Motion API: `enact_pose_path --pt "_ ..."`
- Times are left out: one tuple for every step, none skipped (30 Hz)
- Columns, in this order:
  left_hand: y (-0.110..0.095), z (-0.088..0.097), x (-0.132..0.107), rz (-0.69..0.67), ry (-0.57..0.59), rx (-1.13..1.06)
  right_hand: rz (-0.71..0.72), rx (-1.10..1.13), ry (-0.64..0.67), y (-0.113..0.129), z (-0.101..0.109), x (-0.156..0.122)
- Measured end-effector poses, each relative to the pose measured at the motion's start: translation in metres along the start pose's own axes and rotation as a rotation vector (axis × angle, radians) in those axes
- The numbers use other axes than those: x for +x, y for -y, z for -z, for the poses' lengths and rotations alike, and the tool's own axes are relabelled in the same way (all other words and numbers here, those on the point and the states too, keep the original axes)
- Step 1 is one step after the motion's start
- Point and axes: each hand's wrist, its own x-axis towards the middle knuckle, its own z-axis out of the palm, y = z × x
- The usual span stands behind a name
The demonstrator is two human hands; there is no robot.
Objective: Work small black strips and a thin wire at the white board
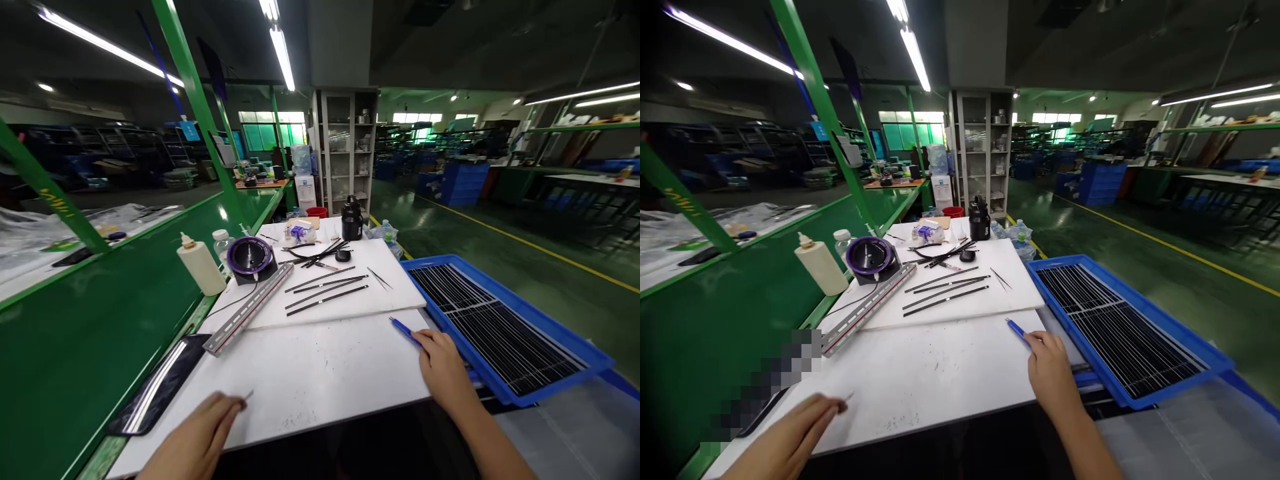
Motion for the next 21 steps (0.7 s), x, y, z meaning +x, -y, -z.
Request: enact_pose_path --pt "-0.006 0.002 0.014 -0.042 -0.064 0.118 -0.022 -0.026 -0.004 -0.006 0.0 0.001" --pt "-0.01 0.002 0.026 -0.064 -0.107 0.232 -0.037 -0.047 -0.004 -0.009 -0.001 0.001" --pt "-0.014 -0.001 0.036 -0.069 -0.136 0.324 -0.047 -0.065 -0.003 -0.009 -0.002 0.002" --pt "-0.016 -0.005 0.042 -0.072 -0.153 0.399 -0.054 -0.081 -0.004 -0.006 -0.003 0.002" --pt "-0.016 -0.01 0.047 -0.066 -0.159 0.449 -0.058 -0.095 -0.001 -0.002 -0.004 0.003" --pt "-0.015 -0.015 0.049 -0.056 -0.161 0.48 -0.056 -0.106 0.008 0.005 -0.004 0.003" --pt "-0.013 -0.02 0.049 -0.046 -0.164 0.5 -0.05 -0.115 0.029 0.013 -0.005 0.004" --pt "-0.01 -0.024 0.048 -0.037 -0.173 0.515 -0.04 -0.121 0.064 0.021 -0.006 0.005" --pt "-0.007 -0.028 0.046 -0.031 -0.185 0.524 -0.03 -0.125 0.11 0.03 -0.008 0.007" --pt "-0.004 -0.03 0.044 -0.03 -0.201 0.529 -0.023 -0.13 0.164 0.039 -0.012 0.009" --pt "-0.001 -0.032 0.042 -0.034 -0.22 0.532 -0.025 -0.137 0.22 0.046 -0.016 0.011" --pt "0.0 -0.034 0.04 -0.045 -0.243 0.532 -0.038 -0.147 0.272 0.054 -0.021 0.014" --pt "0.001 -0.035 0.038 -0.062 -0.263 0.531 -0.06 -0.16 0.317 0.06 -0.027 0.018" --pt "0.002 -0.036 0.036 -0.08 -0.284 0.529 -0.088 -0.174 0.353 0.066 -0.034 0.022" --pt "0.002 -0.036 0.035 -0.098 -0.305 0.528 -0.119 -0.189 0.383 0.071 -0.04 0.026" --pt "0.002 -0.037 0.034 -0.112 -0.325 0.53 -0.146 -0.202 0.406 0.076 -0.046 0.03" --pt "0.001 -0.037 0.033 -0.119 -0.343 0.532 -0.165 -0.213 0.426 0.08 -0.051 0.033" --pt "0.001 -0.037 0.033 -0.121 -0.353 0.531 -0.172 -0.22 0.443 0.085 -0.055 0.036" --pt "0.002 -0.037 0.032 -0.121 -0.357 0.528 -0.168 -0.223 0.46 0.088 -0.058 0.039" --pt "0.002 -0.037 0.032 -0.122 -0.355 0.524 -0.158 -0.225 0.475 0.091 -0.058 0.041" --pt "0.004 -0.037 0.033 -0.125 -0.347 0.521 -0.143 -0.226 0.487 0.093 -0.058 0.042"
